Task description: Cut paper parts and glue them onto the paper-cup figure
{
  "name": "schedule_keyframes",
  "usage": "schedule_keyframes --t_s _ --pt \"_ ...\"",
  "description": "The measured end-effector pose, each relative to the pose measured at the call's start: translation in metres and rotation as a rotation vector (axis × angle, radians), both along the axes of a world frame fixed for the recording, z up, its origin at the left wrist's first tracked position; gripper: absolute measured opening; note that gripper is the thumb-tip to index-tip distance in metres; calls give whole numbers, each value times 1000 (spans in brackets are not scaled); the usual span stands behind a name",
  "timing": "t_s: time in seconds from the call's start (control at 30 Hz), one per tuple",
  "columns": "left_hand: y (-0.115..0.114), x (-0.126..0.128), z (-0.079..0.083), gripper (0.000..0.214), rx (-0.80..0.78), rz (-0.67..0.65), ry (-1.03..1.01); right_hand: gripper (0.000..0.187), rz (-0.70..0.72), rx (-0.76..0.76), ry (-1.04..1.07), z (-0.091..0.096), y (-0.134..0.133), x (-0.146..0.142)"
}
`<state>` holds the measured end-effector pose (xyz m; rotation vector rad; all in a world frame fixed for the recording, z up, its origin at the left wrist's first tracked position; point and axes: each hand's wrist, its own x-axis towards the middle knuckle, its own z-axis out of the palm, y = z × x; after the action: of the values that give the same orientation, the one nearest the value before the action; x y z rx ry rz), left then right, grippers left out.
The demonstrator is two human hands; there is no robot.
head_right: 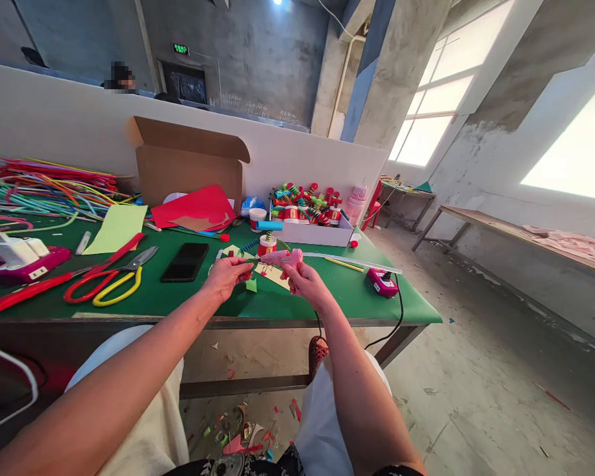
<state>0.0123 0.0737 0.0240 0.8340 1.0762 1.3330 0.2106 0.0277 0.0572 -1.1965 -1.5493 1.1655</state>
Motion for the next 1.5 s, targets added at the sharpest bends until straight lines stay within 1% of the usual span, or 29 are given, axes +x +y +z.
schedule_keyframes --t_s 0.27,0.7,1.0,1.5 --pt "0 0 2 26 -6 5 -7 56 8 -5 -4 -1 1 1" --pt "-1 1 2 22 -9 9 5 53 -5 -8 -6 2 -2 1" --pt "-2 2 2 22 -10 17 10 54 -13 -18 8 0 0 1" --pt "-5 3 8 20 -20 30 4 56 -33 -31 -43 4 -3 0"
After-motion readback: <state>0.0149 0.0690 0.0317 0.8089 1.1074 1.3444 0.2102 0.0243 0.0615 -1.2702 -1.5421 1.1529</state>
